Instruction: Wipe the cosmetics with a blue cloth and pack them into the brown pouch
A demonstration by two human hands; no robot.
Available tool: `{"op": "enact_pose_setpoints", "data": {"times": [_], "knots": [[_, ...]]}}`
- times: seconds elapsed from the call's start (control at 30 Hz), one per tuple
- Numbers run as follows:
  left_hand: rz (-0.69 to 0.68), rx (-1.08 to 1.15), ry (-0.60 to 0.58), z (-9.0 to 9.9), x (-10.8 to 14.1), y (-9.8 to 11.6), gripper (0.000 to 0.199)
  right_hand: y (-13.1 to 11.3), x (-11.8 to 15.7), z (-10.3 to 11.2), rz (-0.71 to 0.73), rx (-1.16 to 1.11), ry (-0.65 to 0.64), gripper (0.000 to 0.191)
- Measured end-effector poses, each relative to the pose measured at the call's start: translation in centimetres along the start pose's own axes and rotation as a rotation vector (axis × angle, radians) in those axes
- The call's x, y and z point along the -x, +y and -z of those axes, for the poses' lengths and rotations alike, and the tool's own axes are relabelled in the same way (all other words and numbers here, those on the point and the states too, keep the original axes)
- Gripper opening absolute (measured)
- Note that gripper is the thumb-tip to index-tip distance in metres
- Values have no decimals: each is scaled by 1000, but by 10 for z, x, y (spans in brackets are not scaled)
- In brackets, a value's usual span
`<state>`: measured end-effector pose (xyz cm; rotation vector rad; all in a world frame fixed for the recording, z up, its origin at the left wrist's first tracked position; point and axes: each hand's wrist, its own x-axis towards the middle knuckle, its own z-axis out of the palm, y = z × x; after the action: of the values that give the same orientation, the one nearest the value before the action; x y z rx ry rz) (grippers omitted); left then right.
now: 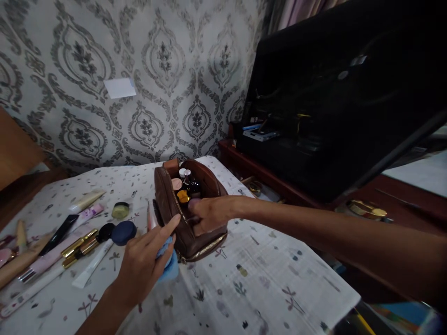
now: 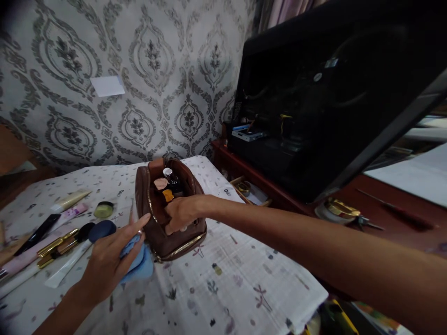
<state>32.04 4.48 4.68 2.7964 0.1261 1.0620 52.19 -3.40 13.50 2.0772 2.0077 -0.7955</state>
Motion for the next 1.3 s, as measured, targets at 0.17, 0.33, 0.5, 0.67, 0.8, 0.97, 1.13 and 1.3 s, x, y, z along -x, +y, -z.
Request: {"op": "enact_pose_setpoints", "data": {"times": [0.17, 0.33, 0.5, 0.67, 0.8, 0.97, 1.13, 1.3], "knots": [[-18, -3, 21, 0, -1, 1, 51, -4, -1, 10, -123, 84, 7, 32], [-22, -10, 21, 1, -3, 2, 50, -5, -13, 13, -225, 150, 30, 28], [-33, -26, 37, 2, -3, 3, 50, -2, -31, 11, -263, 237, 48, 35], [-37, -28, 50, 0, -2, 2, 45, 2, -42, 5, -250, 297, 80, 46], [-29, -27, 51, 0, -1, 1, 43, 9, -48, -6, -227, 328, 130, 45], [-27, -27, 41, 0, 0, 1, 49, 18, -57, -15, -197, 333, 166, 40], [-23, -33, 30, -2, 1, 0, 51, 20, -54, -14, -190, 309, 168, 41], [-18, 1, 25, -1, 1, -1, 49, 20, -40, -5, -182, 256, 149, 45]]}}
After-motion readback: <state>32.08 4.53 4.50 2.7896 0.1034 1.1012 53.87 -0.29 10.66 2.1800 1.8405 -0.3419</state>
